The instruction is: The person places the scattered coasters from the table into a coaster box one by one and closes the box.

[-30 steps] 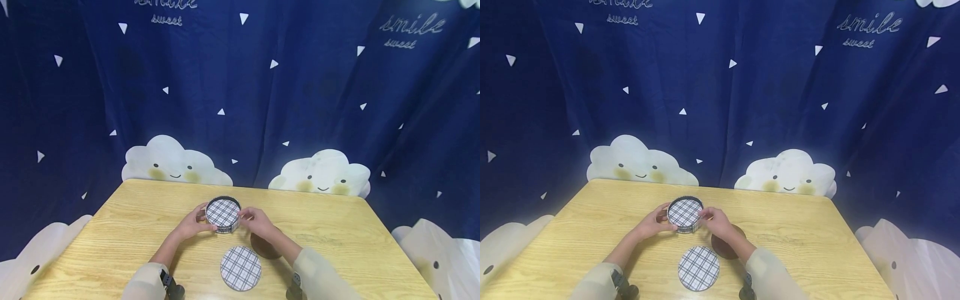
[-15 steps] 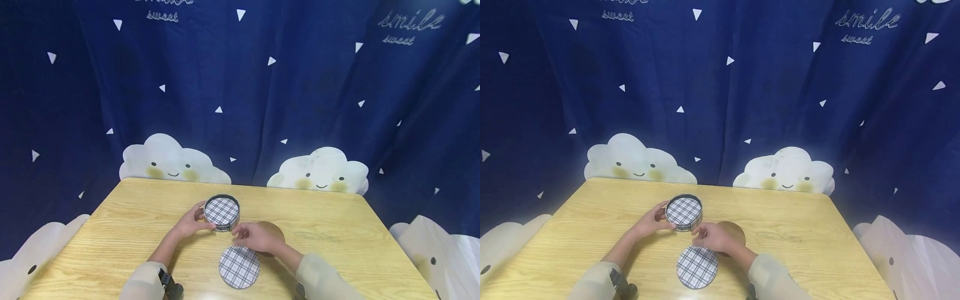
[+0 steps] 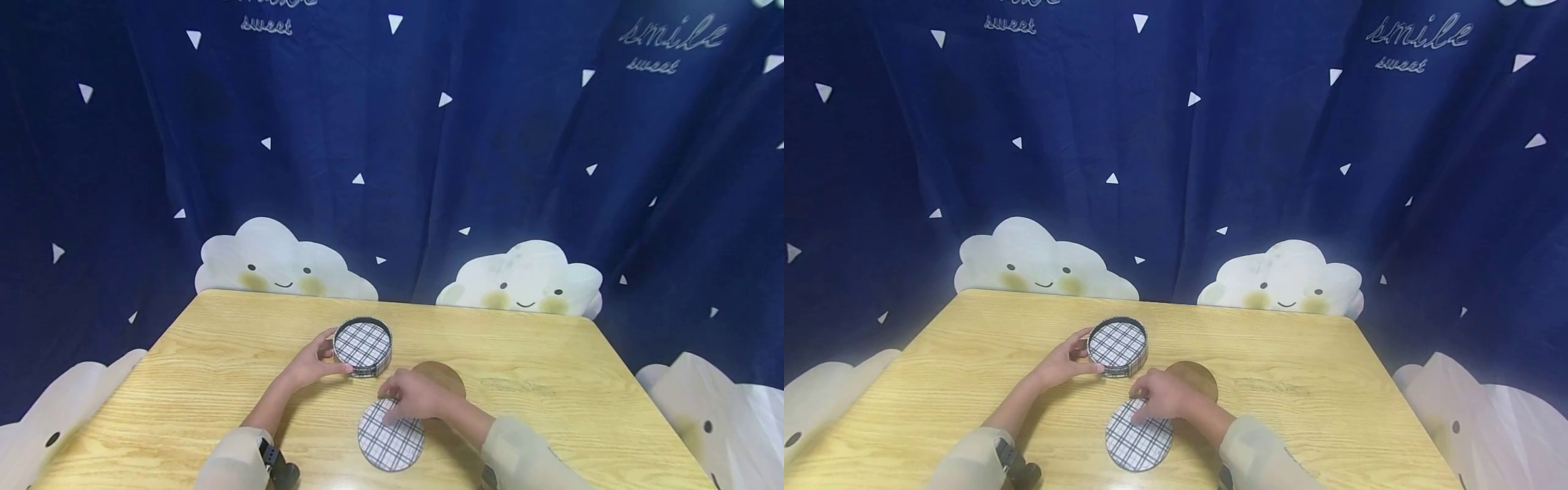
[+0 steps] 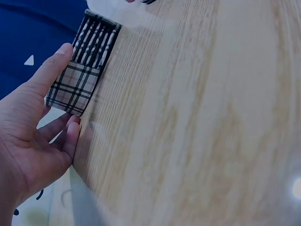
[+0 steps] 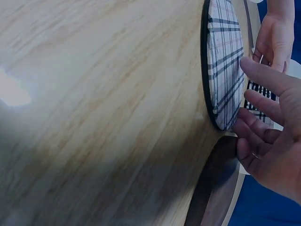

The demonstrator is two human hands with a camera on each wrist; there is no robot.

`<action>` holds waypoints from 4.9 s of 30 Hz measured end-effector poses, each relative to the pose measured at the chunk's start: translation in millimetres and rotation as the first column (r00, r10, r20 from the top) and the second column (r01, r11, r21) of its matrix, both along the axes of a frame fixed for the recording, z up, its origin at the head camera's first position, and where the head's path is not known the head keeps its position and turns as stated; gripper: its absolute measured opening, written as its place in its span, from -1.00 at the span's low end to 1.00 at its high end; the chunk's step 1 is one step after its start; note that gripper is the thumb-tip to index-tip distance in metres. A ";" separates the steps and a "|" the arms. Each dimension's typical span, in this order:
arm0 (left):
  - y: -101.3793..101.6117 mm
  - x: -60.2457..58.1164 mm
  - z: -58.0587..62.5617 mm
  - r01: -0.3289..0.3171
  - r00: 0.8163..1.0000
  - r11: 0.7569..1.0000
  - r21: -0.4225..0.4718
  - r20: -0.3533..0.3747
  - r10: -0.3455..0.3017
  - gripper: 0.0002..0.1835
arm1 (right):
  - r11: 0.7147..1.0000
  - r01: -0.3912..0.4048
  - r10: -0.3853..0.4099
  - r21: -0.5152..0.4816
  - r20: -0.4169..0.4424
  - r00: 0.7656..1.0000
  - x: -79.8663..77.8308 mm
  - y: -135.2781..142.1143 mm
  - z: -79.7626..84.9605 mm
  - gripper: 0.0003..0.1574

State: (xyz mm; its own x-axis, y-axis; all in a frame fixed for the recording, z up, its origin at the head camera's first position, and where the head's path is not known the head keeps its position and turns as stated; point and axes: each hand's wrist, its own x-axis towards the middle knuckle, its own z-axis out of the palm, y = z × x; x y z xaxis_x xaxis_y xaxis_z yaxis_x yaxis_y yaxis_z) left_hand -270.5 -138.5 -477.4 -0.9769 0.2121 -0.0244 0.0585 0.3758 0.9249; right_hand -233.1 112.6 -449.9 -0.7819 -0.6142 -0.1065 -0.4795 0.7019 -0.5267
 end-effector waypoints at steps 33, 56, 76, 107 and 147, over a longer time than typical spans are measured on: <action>1.4 0.2 0.3 -0.026 1.000 0.999 -0.035 0.006 0.026 0.03 | 0.984 0.098 -0.053 -0.150 0.278 0.959 -2.1 4.3 11.4 -0.56; 1.1 -0.1 -1.9 -0.016 1.000 1.000 -0.025 0.001 0.016 0.04 | 0.913 0.266 -0.087 -0.309 0.489 0.868 -6.4 29.2 10.4 -0.54; -0.8 -1.5 -3.3 -0.009 1.000 1.000 -0.012 -0.012 0.009 0.03 | 0.738 0.406 -0.030 -0.539 0.574 0.818 -22.0 32.2 16.6 -0.42; 0.6 -0.8 -1.8 0.001 1.000 1.000 0.003 -0.007 -0.001 0.04 | 0.443 0.585 -0.190 -0.680 0.566 0.802 -46.5 7.2 12.3 -0.42; -0.1 -0.3 -1.9 0.004 1.000 1.000 -0.011 -0.002 -0.004 0.04 | 0.349 0.681 -0.311 -0.644 0.606 0.732 -58.2 -38.1 5.7 -0.46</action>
State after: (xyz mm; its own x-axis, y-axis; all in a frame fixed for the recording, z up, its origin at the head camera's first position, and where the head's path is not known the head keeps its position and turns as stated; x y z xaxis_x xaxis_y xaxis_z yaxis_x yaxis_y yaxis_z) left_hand -270.7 -138.7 -479.3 -0.9761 0.2157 -0.0247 0.0619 0.3858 0.9205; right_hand -291.3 74.5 -444.2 -0.9896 -0.0653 -0.1283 0.1330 -0.0721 -0.9885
